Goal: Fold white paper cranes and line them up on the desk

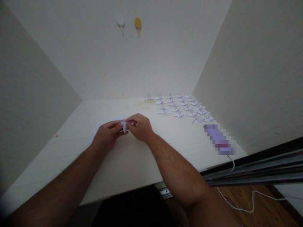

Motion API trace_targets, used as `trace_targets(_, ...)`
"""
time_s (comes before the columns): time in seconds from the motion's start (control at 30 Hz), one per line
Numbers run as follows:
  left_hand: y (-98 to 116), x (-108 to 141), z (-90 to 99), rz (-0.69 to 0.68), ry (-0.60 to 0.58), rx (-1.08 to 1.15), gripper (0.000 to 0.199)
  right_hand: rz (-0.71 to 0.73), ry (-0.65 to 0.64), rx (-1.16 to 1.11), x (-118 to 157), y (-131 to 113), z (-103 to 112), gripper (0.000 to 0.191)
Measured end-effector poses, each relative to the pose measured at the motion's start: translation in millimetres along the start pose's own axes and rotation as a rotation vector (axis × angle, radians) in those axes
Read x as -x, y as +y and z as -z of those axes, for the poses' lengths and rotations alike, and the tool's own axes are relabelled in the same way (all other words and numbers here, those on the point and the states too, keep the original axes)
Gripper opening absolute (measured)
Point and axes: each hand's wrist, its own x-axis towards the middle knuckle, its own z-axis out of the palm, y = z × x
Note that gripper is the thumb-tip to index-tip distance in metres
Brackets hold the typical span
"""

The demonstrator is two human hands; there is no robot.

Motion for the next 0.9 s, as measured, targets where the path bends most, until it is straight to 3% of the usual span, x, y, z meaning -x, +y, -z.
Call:
trace_targets(0.17, 0.8, 0.1, -1.2, -0.014, 0.021, 0.018, 0.03, 0.032, -0.036, -0.021, -0.4, -1.6, 0.8, 0.012)
trace_targets(0.5, 0.7, 0.0, -1.7, -0.007, 0.021, 0.025, 0.028, -0.076, -0.08, -0.108, -0.9, 3.8, -1.5, 0.019)
trace_targets(0.7, 1.4, -1.1, 0.0, -0.021, 0.024, 0.04, 0.028, -0.004, -0.099, -0.108, -1.6, 4.7, 0.2, 0.023)
trace_targets(0.9, -0.3, -1.3, -0.4, -0.019, 0.02, 0.031, 0.03, -0.079, -0.133, -0.162, -0.1, 5.6, -1.2, 0.022)
